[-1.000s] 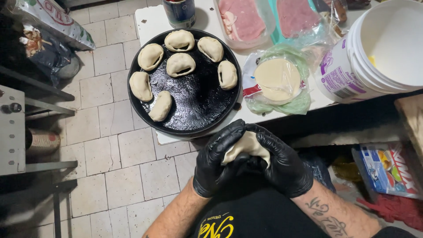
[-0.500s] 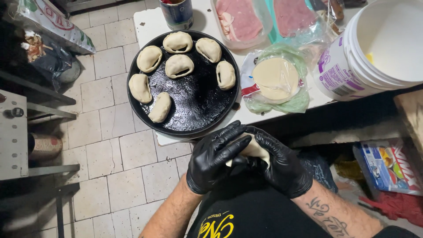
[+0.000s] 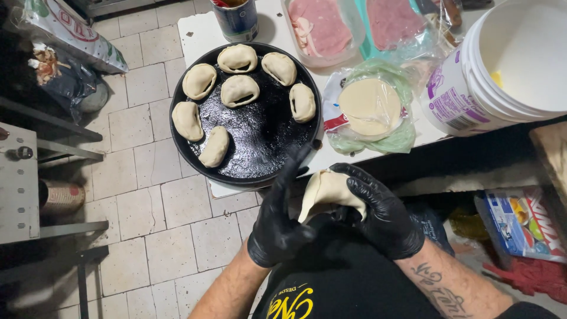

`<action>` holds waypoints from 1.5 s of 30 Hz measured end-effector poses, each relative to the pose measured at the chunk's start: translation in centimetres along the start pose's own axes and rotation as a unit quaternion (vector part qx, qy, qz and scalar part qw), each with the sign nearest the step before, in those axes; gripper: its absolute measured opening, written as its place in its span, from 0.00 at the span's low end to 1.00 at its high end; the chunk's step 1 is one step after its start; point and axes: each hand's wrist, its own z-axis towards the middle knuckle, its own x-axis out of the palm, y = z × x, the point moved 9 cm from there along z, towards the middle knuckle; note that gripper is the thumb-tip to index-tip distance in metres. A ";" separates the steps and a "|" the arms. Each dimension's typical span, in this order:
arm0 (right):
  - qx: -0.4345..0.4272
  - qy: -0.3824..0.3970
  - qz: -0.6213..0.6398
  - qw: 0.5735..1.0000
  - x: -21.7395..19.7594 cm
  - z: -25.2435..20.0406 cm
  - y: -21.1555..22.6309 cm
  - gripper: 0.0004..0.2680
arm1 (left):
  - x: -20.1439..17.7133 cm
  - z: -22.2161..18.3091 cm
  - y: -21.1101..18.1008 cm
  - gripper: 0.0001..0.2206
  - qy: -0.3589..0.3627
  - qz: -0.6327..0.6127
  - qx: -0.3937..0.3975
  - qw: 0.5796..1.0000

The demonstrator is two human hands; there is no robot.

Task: Preparing empanadas by filling dough discs with ham and cheese and folding them.

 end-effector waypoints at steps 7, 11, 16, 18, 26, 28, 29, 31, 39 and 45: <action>0.211 0.146 0.134 0.957 -1.2 1.7 -0.9 0.22 | -4.1 -5.7 17.0 0.34 0.096 -0.138 -0.353 0.920; 0.046 0.304 0.006 0.951 0.4 4.2 4.3 0.19 | 1.2 -4.9 14.3 0.32 0.202 -0.238 -0.369 0.875; -0.040 0.295 -0.121 0.947 -0.4 5.8 6.3 0.19 | 2.7 -4.1 13.6 0.34 0.183 -0.327 -0.357 0.855; -0.081 0.245 -0.194 0.947 -1.7 6.6 7.1 0.21 | 1.2 -3.7 14.1 0.35 0.113 -0.316 -0.332 0.881; -0.008 0.307 -0.123 0.944 -1.4 5.2 4.8 0.15 | 3.4 -5.4 13.9 0.26 0.148 -0.370 -0.436 0.807; 0.005 0.294 -0.171 0.940 -1.5 5.7 5.7 0.16 | 2.8 -5.5 14.7 0.23 0.075 -0.344 -0.447 0.822; 0.023 0.295 -0.226 0.928 -1.6 5.9 5.8 0.18 | 2.7 -5.3 14.4 0.21 0.052 -0.361 -0.433 0.824; 0.044 0.295 -0.279 0.913 -1.7 5.7 5.3 0.21 | 3.0 -5.3 13.7 0.19 0.028 -0.380 -0.419 0.824; -0.235 0.193 -0.413 0.858 -0.4 4.8 7.5 0.19 | 3.0 -5.9 13.5 0.19 -0.024 -0.432 -0.402 0.807; -0.235 0.183 -0.387 0.873 -0.6 4.6 7.4 0.21 | 2.9 -6.3 13.3 0.19 -0.029 -0.456 -0.397 0.796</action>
